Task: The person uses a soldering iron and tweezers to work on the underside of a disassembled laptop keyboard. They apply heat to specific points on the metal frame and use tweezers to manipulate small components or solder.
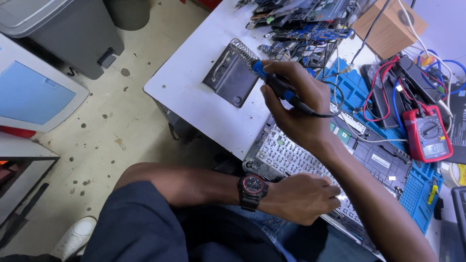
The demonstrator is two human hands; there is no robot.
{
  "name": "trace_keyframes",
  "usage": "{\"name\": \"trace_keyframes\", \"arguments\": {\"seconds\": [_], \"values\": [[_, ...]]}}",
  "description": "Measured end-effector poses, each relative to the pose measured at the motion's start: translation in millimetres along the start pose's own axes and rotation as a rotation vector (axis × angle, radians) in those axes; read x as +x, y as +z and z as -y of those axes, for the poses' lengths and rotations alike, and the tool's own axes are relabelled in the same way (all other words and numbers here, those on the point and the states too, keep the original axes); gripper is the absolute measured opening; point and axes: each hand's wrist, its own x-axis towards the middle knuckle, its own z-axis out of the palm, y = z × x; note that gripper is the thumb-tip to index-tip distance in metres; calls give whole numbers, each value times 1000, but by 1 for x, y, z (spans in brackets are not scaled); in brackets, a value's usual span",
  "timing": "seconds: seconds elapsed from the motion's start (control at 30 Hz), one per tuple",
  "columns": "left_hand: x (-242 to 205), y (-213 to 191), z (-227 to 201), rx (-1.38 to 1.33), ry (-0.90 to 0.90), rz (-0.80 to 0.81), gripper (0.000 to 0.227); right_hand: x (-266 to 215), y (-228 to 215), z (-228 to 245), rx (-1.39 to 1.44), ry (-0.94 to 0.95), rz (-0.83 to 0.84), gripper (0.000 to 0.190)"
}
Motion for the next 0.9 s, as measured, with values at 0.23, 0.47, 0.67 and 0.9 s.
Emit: {"name": "trace_keyframes", "arguments": {"seconds": [0.23,0.47,0.67,0.9], "values": [[2,-18,-9,-65,-12,9,9,-17,7,-24,93,109,64,46],[-3,-8,-2,20,-86,178,8,-63,-53,7,91,372,428,65],[7,-23,-4,36,-74,118,12,-126,-123,73,-97,454,211,35],[18,-39,-7,-118,-49,25,13,-228,-121,83,-247,688,-149,23]]}}
